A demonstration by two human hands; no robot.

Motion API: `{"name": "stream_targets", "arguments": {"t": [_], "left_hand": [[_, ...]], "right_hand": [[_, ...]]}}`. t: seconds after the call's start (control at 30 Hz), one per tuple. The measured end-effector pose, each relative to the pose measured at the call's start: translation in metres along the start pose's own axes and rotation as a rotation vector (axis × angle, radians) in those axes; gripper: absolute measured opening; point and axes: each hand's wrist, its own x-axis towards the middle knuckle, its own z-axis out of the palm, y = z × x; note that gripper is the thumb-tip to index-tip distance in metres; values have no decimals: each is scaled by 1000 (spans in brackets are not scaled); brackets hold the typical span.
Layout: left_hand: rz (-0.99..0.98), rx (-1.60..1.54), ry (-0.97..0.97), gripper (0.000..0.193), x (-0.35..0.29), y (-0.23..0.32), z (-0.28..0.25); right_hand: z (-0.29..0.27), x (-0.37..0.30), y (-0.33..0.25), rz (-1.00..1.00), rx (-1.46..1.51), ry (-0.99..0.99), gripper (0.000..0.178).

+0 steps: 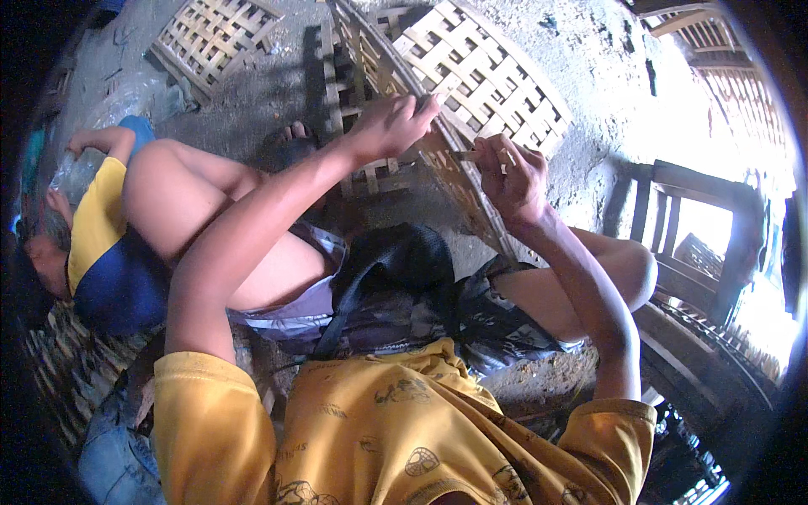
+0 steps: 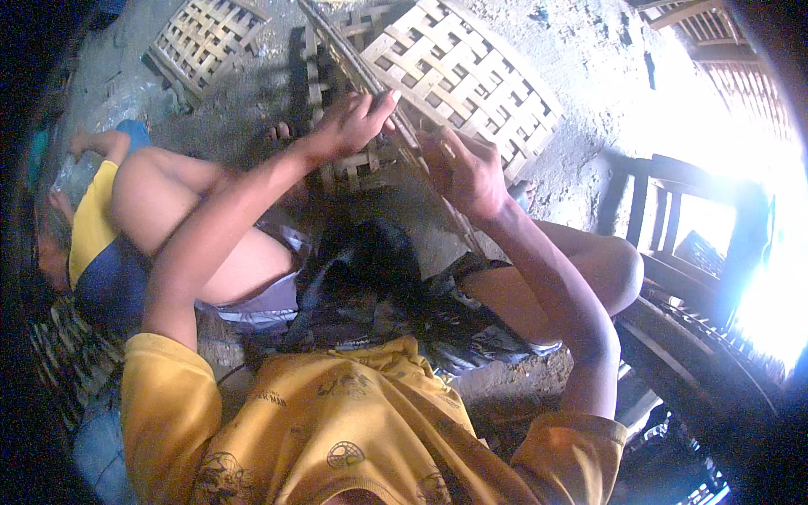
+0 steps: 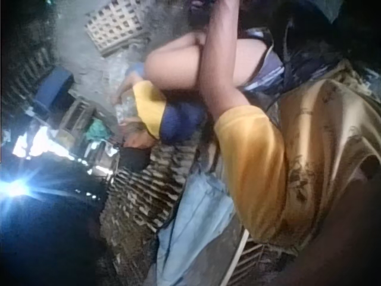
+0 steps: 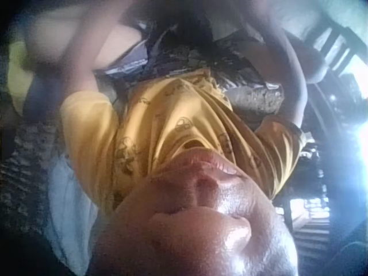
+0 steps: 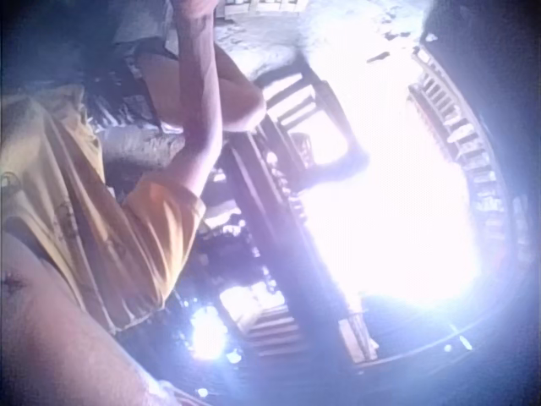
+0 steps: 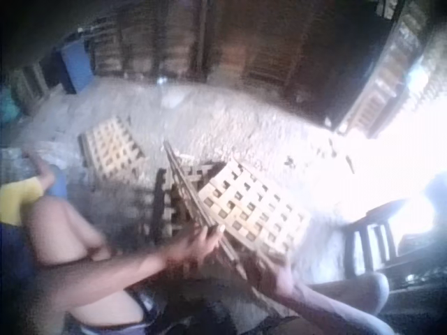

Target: The person sits on the floor and assembles a wooden lattice panel by hand, fitting thin wooden strips into a grid pattern. They adjust and secure the strips to form a finished lattice structure.

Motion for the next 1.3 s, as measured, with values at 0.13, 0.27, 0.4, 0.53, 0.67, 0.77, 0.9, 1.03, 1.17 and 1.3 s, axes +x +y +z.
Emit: {"name": "stream_targets", "arguments": {"t": [0.13,0.27,0.4,0.53,0.67,0.77,0.9,1.03,1.17,1.3], "left_hand": [[-82,7,-79,63,-1,12,-13],[-188,12,-116,66,-5,20,-23],[-171,-19,-159,45,-12,25,-29],[485,249,39,28,-29,-7,-23],[748,396,149,31,-29,-17,-18],[378,210,-106,29,-26,-18,-21],[290,36,-37,27,-17,-10,-8],[251,145,-171,43,-18,-18,-15],[39,123,-360,55,-18,-9,-28],[92,73,-264,63,-21,-19,-17]], "right_hand": [[-16,16,-17,154,97,-54,8],[-12,14,-13,50,14,-24,7],[-13,12,-12,-54,-21,40,9],[-22,20,-21,21,8,196,3],[-32,35,-28,67,57,191,8],[-24,39,-25,95,116,87,14],[-12,47,-18,114,192,7,20],[1,52,-14,185,225,-20,21],[7,56,-13,271,325,-61,24],[14,55,-12,199,275,-110,26]]}}
